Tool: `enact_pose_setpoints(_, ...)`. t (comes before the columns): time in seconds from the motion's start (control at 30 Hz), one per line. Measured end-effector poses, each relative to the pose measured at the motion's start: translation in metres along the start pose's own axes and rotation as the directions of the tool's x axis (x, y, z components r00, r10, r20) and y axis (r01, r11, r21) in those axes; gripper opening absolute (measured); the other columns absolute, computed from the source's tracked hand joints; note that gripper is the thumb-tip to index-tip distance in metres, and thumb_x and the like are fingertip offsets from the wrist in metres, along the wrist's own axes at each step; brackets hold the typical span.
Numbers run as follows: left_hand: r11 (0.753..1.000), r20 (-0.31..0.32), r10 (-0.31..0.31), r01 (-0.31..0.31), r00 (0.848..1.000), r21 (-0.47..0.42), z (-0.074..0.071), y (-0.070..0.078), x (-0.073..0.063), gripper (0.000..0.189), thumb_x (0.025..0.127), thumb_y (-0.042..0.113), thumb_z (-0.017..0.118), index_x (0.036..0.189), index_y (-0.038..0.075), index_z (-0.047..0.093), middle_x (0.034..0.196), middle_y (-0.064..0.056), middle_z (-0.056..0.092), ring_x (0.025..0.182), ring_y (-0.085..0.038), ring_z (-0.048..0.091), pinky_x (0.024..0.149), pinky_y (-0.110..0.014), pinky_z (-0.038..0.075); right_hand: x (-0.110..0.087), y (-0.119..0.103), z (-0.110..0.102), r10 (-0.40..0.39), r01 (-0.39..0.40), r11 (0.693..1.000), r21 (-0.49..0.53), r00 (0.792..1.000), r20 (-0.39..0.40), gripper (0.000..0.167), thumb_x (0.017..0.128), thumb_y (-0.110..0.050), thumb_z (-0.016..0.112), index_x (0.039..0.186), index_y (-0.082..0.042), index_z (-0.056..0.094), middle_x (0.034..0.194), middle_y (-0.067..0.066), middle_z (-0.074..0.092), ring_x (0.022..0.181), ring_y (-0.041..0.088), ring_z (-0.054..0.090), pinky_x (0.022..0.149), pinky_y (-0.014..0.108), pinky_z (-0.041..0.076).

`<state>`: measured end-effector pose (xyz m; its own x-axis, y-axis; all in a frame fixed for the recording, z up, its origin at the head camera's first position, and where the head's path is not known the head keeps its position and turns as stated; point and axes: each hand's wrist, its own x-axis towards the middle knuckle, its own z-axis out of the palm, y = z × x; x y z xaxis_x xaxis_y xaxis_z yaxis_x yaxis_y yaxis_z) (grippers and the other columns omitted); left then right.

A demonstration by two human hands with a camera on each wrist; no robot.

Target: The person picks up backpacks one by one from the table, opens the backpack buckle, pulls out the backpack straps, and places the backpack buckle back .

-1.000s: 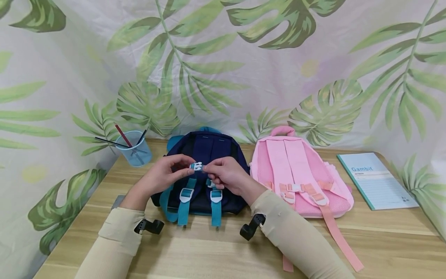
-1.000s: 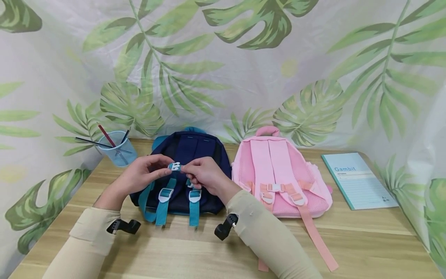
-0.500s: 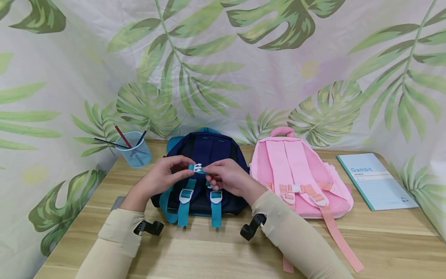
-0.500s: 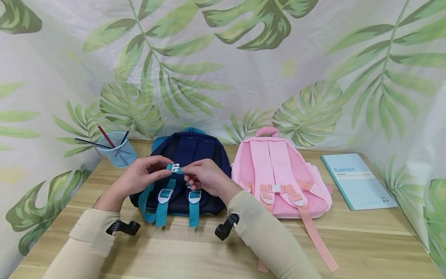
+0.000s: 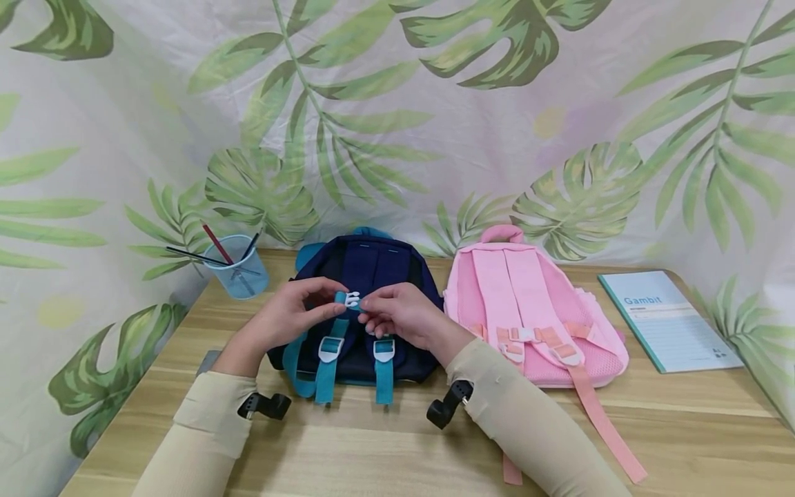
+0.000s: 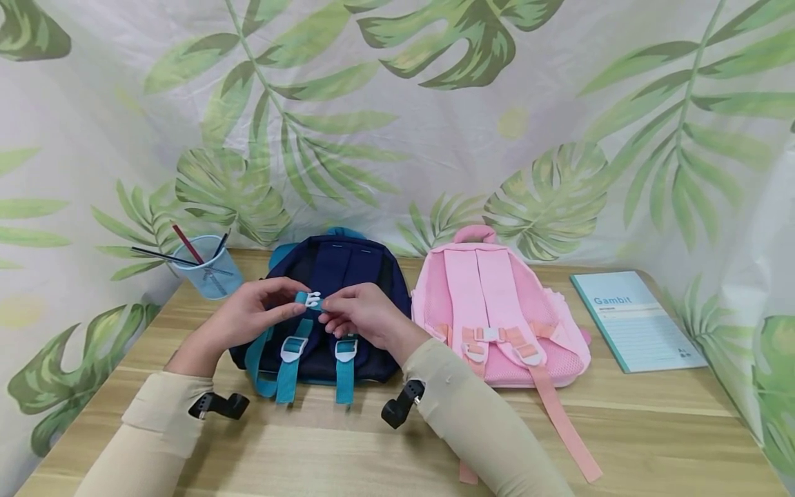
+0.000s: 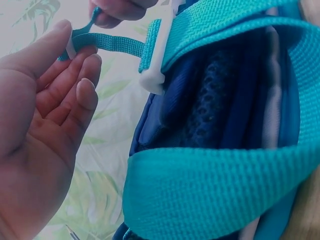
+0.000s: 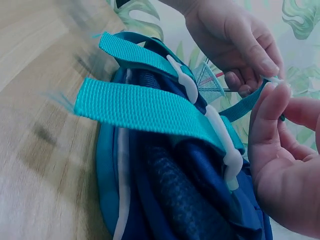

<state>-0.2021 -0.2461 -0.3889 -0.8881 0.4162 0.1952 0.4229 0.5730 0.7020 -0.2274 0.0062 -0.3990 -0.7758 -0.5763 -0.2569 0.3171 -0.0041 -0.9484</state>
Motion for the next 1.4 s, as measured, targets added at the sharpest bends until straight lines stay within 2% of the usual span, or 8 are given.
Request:
enact_pose_setpoints(0.23, 1.000, 0.006, 0.008, -0.008, 1.000, -0.009, 0.001, 0.001, 0.002, 0.021, 0.104, 0.015, 0.073, 0.125, 0.012, 0.075, 0.108, -0.004, 0.075, 0.094, -0.018, 0.068, 0.084, -0.030, 0.059, 0.001, -0.002, 0.002, 0.005, -0.006, 0.998, 0.064, 1.000, 0.021, 0.026, 0.112, -0.018, 0.058, 0.117, 0.004, 0.070, 0.083, 0.003, 0.072, 0.070, 0.011, 0.065, 0.065, 0.020, 0.056)
enact_pose_setpoints(0.4, 1.000, 0.015, 0.010, -0.010, 1.000, -0.011, 0.002, 0.001, 0.003, 0.022, 0.104, 0.014, 0.074, 0.126, 0.012, 0.074, 0.106, -0.004, 0.075, 0.093, -0.018, 0.067, 0.083, -0.030, 0.059, 0.001, -0.003, 0.003, -0.016, 0.016, 1.000, 0.020, 1.000, 0.011, 0.026, 0.110, -0.021, 0.065, 0.114, 0.003, 0.072, 0.083, 0.002, 0.071, 0.068, 0.011, 0.064, 0.064, 0.020, 0.056)
enact_pose_setpoints(0.6, 0.999, 0.052, -0.046, 0.046, 0.998, 0.001, 0.008, -0.005, 0.004, 0.035, 0.100, 0.020, 0.080, 0.132, 0.011, 0.069, 0.103, -0.004, 0.071, 0.086, -0.020, 0.062, 0.075, -0.028, 0.053, 0.000, -0.003, 0.003, -0.018, 0.019, 1.000, 0.022, 1.000, -0.026, 0.024, 0.108, -0.017, 0.066, 0.116, 0.005, 0.072, 0.080, 0.002, 0.071, 0.065, 0.010, 0.063, 0.061, 0.019, 0.055)
enact_pose_setpoints(0.7, 0.997, 0.068, -0.071, 0.068, 0.995, 0.043, 0.012, -0.008, 0.004, 0.031, 0.099, 0.023, 0.081, 0.126, 0.014, 0.070, 0.100, -0.002, 0.070, 0.085, -0.020, 0.060, 0.073, -0.029, 0.051, 0.000, -0.002, 0.002, -0.006, 0.007, 0.999, 0.041, 1.000, -0.028, 0.022, 0.108, -0.016, 0.066, 0.115, 0.004, 0.072, 0.079, 0.002, 0.071, 0.063, 0.010, 0.063, 0.060, 0.019, 0.055)
enact_pose_setpoints(0.83, 0.997, 0.076, -0.075, 0.072, 0.994, 0.041, 0.017, -0.011, 0.003, 0.020, 0.101, 0.021, 0.079, 0.118, 0.014, 0.072, 0.103, -0.001, 0.075, 0.089, -0.018, 0.065, 0.078, -0.030, 0.054, 0.001, -0.002, 0.002, 0.004, -0.002, 0.998, 0.062, 1.000, -0.025, 0.018, 0.108, -0.014, 0.066, 0.113, 0.002, 0.072, 0.078, 0.002, 0.070, 0.063, 0.010, 0.062, 0.059, 0.018, 0.054)
enact_pose_setpoints(1.07, 0.997, 0.076, -0.075, 0.073, 0.994, 0.036, 0.019, -0.009, 0.002, 0.016, 0.102, 0.019, 0.077, 0.116, 0.013, 0.073, 0.108, -0.002, 0.077, 0.096, -0.018, 0.068, 0.084, -0.031, 0.057, 0.001, -0.002, 0.001, 0.021, -0.019, 0.996, 0.086, 1.000, -0.019, 0.017, 0.108, -0.013, 0.065, 0.112, 0.002, 0.071, 0.078, 0.002, 0.069, 0.063, 0.010, 0.060, 0.059, 0.018, 0.052)
enact_pose_setpoints(1.4, 0.997, 0.085, -0.058, 0.055, 0.995, 0.045, 0.021, -0.013, 0.002, 0.011, 0.102, 0.019, 0.077, 0.112, 0.016, 0.073, 0.106, 0.000, 0.077, 0.094, -0.016, 0.068, 0.086, -0.033, 0.057, 0.000, -0.003, 0.000, 0.019, -0.016, 0.993, 0.116, 1.000, -0.022, 0.016, 0.108, -0.014, 0.064, 0.110, 0.001, 0.072, 0.077, 0.002, 0.068, 0.063, 0.010, 0.059, 0.058, 0.018, 0.051)
